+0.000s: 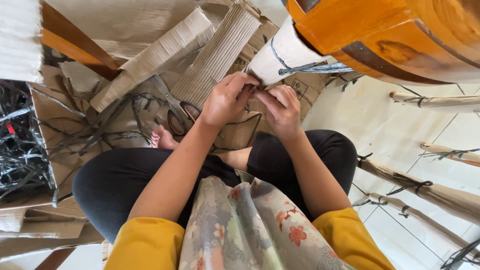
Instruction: Wrapping wooden chair legs with protective cardboard and securing them with plastic ties.
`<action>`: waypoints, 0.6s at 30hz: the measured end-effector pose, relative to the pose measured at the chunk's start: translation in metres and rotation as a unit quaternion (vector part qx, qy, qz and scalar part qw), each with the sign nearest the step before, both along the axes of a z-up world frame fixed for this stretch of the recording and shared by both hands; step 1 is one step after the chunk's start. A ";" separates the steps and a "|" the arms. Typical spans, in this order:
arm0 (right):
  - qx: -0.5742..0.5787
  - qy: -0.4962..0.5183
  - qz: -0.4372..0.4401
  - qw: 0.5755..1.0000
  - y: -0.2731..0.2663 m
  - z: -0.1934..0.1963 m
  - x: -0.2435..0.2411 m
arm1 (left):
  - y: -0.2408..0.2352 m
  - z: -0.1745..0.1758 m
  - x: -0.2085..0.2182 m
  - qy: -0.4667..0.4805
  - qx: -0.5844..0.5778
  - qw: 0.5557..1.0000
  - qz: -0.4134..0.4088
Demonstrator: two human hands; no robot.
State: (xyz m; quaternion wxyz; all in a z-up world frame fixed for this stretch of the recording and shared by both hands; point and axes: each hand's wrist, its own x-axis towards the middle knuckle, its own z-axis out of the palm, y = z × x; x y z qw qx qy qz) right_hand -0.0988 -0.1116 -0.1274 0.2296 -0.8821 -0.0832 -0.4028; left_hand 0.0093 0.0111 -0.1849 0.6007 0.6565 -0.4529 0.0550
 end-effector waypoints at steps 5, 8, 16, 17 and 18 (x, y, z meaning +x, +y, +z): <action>0.002 0.020 -0.049 0.999 0.009 -0.002 0.001 | 0.004 0.030 -0.003 0.027 0.044 0.998 0.035; 0.046 0.050 -0.074 0.995 0.015 -0.002 0.000 | 0.005 0.031 -0.007 0.028 0.079 0.994 0.073; 0.259 0.224 -0.099 0.934 0.007 -0.011 -0.021 | 0.028 0.047 -0.028 0.364 0.186 0.909 0.086; 0.277 0.233 -0.096 0.927 0.007 -0.010 -0.020 | 0.024 0.027 -0.039 0.433 0.128 0.892 0.024; 0.293 0.243 -0.092 0.920 0.007 -0.009 -0.019 | 0.020 0.007 -0.050 0.497 0.067 0.864 -0.038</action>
